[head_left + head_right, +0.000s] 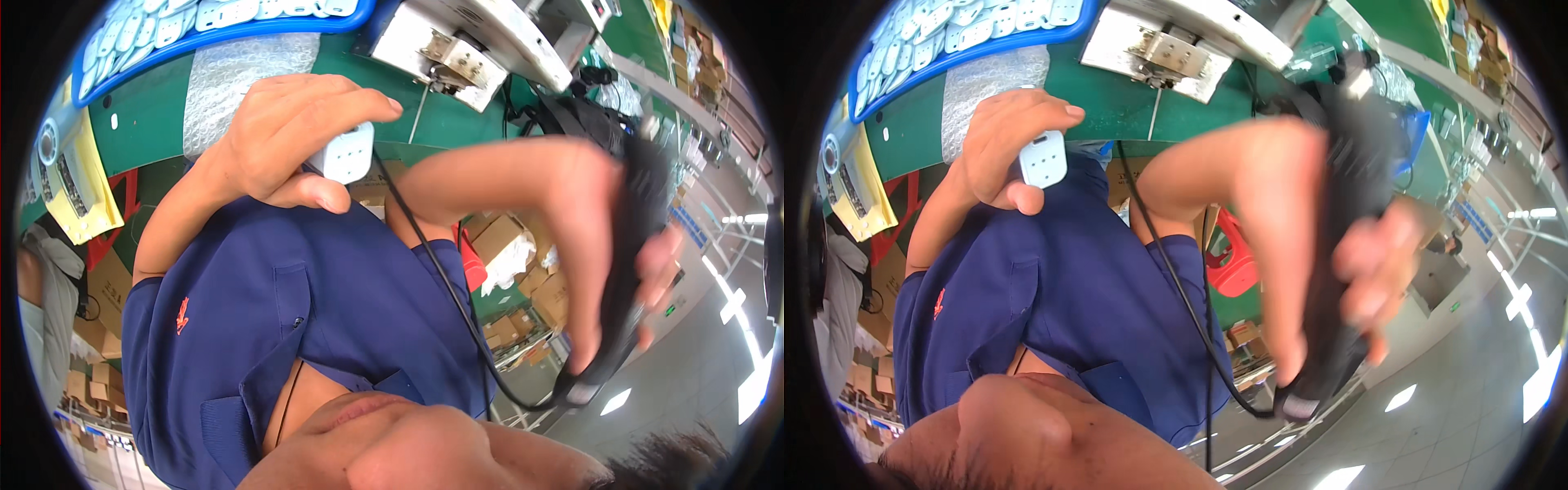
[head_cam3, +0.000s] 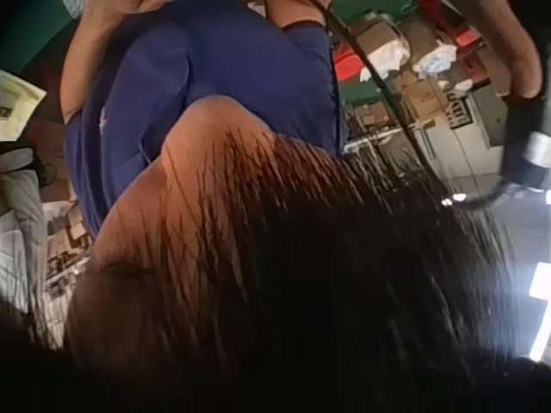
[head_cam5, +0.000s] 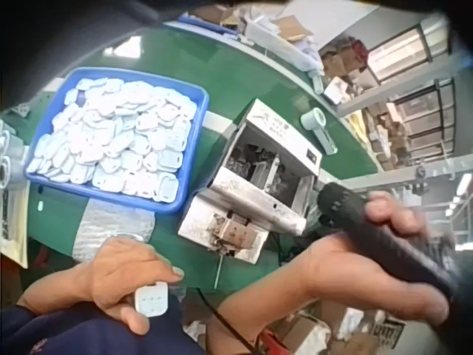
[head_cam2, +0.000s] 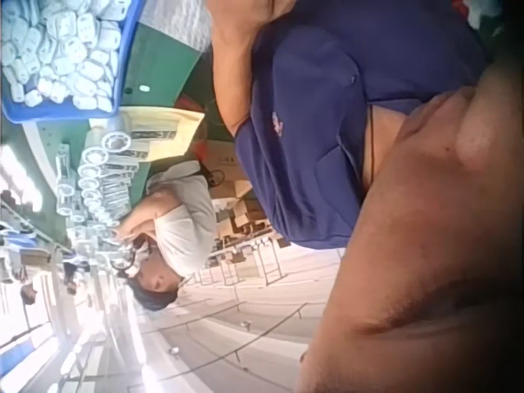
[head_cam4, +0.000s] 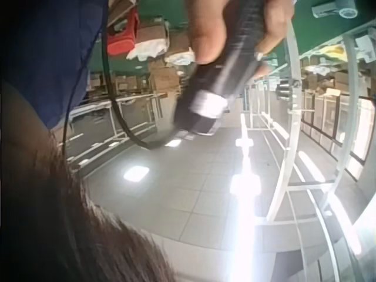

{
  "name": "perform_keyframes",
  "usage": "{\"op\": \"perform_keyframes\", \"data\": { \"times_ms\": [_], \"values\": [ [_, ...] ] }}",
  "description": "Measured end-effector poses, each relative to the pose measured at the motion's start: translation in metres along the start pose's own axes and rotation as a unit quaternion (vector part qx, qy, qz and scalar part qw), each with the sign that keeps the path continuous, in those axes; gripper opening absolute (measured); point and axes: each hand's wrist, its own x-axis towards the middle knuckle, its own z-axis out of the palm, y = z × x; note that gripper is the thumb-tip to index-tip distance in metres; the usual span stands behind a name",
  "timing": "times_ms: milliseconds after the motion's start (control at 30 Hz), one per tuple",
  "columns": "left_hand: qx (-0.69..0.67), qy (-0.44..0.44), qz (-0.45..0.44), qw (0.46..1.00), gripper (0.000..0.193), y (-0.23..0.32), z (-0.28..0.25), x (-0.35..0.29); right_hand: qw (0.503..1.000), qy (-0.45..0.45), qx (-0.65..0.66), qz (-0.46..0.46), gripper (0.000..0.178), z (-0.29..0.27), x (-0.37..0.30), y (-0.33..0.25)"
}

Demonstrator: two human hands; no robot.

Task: Using an electric screwdriver to assemble small plastic components on an assembly line.

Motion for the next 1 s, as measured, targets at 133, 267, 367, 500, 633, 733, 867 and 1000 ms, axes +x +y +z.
{"op": "perform_keyframes", "data": {
  "times_ms": [133, 267, 367, 500, 633, 733, 867, 1000],
  "values": [
    [0.001, 0.004, -0.028, 1.000, 0.077, 0.003, -0.004, -0.004, 0.968, -0.008, -0.226, 0.112, 0.080, 0.019, 0.001, 0.031],
    [-0.002, 0.006, 0.001, 1.000, 0.078, 0.001, 0.000, 0.001, 0.991, 0.108, -0.069, 0.027, 0.080, 0.010, 0.005, -0.010],
    [-0.001, 0.010, 0.000, 1.000, 0.078, 0.001, -0.002, 0.000, 0.992, 0.034, 0.002, 0.118, 0.078, 0.015, 0.004, -0.030],
    [-0.015, -0.001, -0.002, 1.000, 0.079, 0.001, -0.005, 0.000, 0.971, -0.060, -0.077, 0.218, 0.081, 0.025, -0.012, -0.028],
    [-0.007, 0.015, -0.010, 1.000, 0.080, 0.002, -0.004, -0.004, 0.950, -0.047, -0.151, 0.269, 0.086, 0.019, -0.033, -0.001],
    [-0.008, 0.018, -0.007, 1.000, 0.080, 0.001, -0.003, -0.004, 0.928, -0.048, -0.214, 0.300, 0.088, 0.039, -0.054, 0.000],
    [-0.004, 0.022, -0.014, 1.000, 0.080, 0.002, -0.004, -0.008, 0.887, -0.098, -0.183, 0.413, 0.090, 0.039, -0.056, -0.008],
    [-0.022, 0.030, 0.034, 0.999, 0.076, 0.001, -0.001, -0.002, 0.936, -0.095, 0.096, 0.325, 0.079, 0.029, -0.020, -0.069]
  ]
}}
